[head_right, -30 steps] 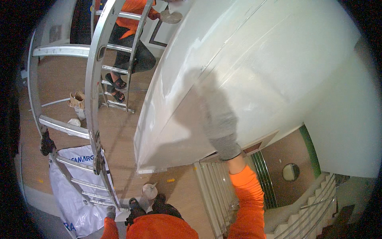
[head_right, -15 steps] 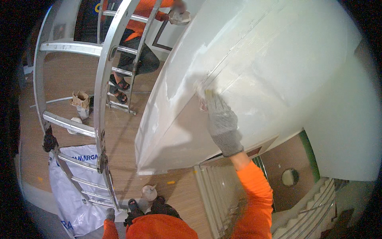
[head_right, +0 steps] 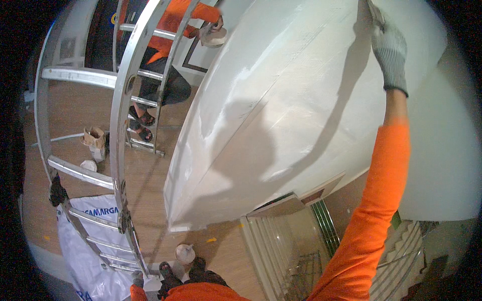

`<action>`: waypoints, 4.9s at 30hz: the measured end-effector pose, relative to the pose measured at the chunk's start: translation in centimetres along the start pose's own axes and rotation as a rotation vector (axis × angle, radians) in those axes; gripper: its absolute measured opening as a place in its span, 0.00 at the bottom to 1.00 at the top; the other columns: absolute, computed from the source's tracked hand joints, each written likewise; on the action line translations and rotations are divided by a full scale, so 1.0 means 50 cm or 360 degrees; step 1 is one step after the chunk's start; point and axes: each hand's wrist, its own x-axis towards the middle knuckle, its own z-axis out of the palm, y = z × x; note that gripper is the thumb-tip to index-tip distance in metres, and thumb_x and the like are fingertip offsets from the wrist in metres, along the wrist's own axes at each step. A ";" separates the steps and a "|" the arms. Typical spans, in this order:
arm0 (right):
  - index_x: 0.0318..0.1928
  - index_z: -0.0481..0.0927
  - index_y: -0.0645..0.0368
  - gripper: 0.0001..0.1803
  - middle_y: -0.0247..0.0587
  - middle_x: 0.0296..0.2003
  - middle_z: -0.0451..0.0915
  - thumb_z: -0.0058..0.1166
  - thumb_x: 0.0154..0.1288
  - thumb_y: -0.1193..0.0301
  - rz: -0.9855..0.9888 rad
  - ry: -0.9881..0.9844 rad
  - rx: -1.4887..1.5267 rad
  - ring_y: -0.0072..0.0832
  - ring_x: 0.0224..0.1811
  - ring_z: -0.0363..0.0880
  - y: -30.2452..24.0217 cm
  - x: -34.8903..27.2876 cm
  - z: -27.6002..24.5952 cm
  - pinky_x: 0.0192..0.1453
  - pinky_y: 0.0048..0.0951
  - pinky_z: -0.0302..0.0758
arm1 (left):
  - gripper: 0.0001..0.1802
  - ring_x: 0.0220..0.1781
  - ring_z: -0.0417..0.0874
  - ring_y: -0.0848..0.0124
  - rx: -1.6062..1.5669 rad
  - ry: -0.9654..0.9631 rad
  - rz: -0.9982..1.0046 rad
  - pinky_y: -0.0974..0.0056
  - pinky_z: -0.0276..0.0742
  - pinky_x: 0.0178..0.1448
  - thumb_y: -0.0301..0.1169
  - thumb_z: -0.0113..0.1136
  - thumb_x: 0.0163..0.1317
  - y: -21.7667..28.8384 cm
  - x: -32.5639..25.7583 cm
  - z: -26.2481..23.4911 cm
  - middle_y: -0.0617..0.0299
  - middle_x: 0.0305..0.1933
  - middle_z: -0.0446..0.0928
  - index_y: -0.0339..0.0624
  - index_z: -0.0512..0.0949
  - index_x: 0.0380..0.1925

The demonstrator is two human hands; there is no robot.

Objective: The person applies white plaster to a wall using a trowel, smoothing the surface with long strokes. They periodically scrape excess material from the trowel into a bucket and mix the compound.

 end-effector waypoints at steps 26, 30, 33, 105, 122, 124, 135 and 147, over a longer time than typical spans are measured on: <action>0.74 0.66 0.59 0.31 0.48 0.72 0.70 0.47 0.71 0.79 0.0129 -0.0144 0.0751 0.40 0.73 0.71 -0.418 -0.518 -0.033 0.73 0.34 0.72 | 0.11 0.30 0.83 0.55 0.0468 -0.0177 0.0022 0.50 0.77 0.39 0.33 0.56 0.58 -0.047 0.008 -0.055 0.49 0.27 0.84 0.39 0.84 0.26; 0.78 0.53 0.67 0.38 0.57 0.77 0.56 0.45 0.69 0.75 0.0085 -0.0611 0.0547 0.44 0.81 0.54 -0.533 -0.679 0.005 0.82 0.39 0.55 | 0.15 0.29 0.82 0.51 0.0365 -0.0207 0.0054 0.47 0.73 0.35 0.37 0.53 0.57 -0.065 -0.058 -0.035 0.45 0.26 0.81 0.38 0.78 0.20; 0.78 0.50 0.69 0.39 0.61 0.78 0.52 0.44 0.69 0.74 -0.0288 -0.1153 0.0320 0.46 0.83 0.49 -0.588 -0.750 -0.067 0.85 0.43 0.48 | 0.14 0.31 0.82 0.49 0.0392 -0.0422 -0.0270 0.47 0.75 0.38 0.37 0.54 0.57 -0.072 -0.096 -0.035 0.45 0.28 0.82 0.39 0.81 0.23; 0.73 0.66 0.59 0.29 0.48 0.71 0.66 0.50 0.72 0.69 0.0298 0.0012 0.1160 0.43 0.75 0.62 -0.470 -0.560 0.018 0.78 0.39 0.60 | 0.14 0.31 0.82 0.69 0.0349 -0.0082 0.0143 0.56 0.75 0.35 0.37 0.56 0.63 -0.038 -0.116 -0.146 0.59 0.29 0.85 0.39 0.84 0.27; 0.48 0.83 0.57 0.13 0.41 0.38 0.81 0.62 0.62 0.70 -0.0139 0.0447 -0.0115 0.38 0.40 0.82 -0.237 -0.557 -0.041 0.42 0.40 0.77 | 0.16 0.37 0.82 0.66 0.0045 -0.0341 -0.0080 0.58 0.77 0.47 0.39 0.58 0.63 0.137 0.069 -0.172 0.55 0.33 0.86 0.39 0.87 0.38; 0.55 0.78 0.58 0.18 0.42 0.47 0.78 0.56 0.64 0.75 -0.0159 0.0711 0.0169 0.40 0.47 0.79 -0.199 -0.410 -0.030 0.50 0.43 0.75 | 0.17 0.39 0.83 0.66 -0.0007 -0.0222 -0.0096 0.58 0.77 0.48 0.40 0.58 0.63 0.104 0.065 -0.198 0.54 0.35 0.86 0.39 0.87 0.40; 0.73 0.66 0.60 0.32 0.48 0.72 0.68 0.50 0.69 0.73 0.0002 -0.0554 0.0683 0.43 0.76 0.65 -0.589 -0.788 -0.092 0.76 0.41 0.69 | 0.16 0.37 0.87 0.55 0.0411 -0.0372 -0.0059 0.52 0.81 0.47 0.40 0.58 0.59 -0.007 -0.128 -0.122 0.48 0.34 0.87 0.39 0.86 0.30; 0.64 0.78 0.57 0.22 0.42 0.60 0.81 0.54 0.72 0.67 0.0174 -0.0001 0.0802 0.40 0.63 0.80 -0.232 -0.514 0.009 0.68 0.41 0.74 | 0.14 0.27 0.78 0.63 0.0193 -0.0082 -0.0296 0.53 0.75 0.35 0.38 0.55 0.65 -0.015 -0.036 -0.119 0.55 0.26 0.80 0.39 0.84 0.31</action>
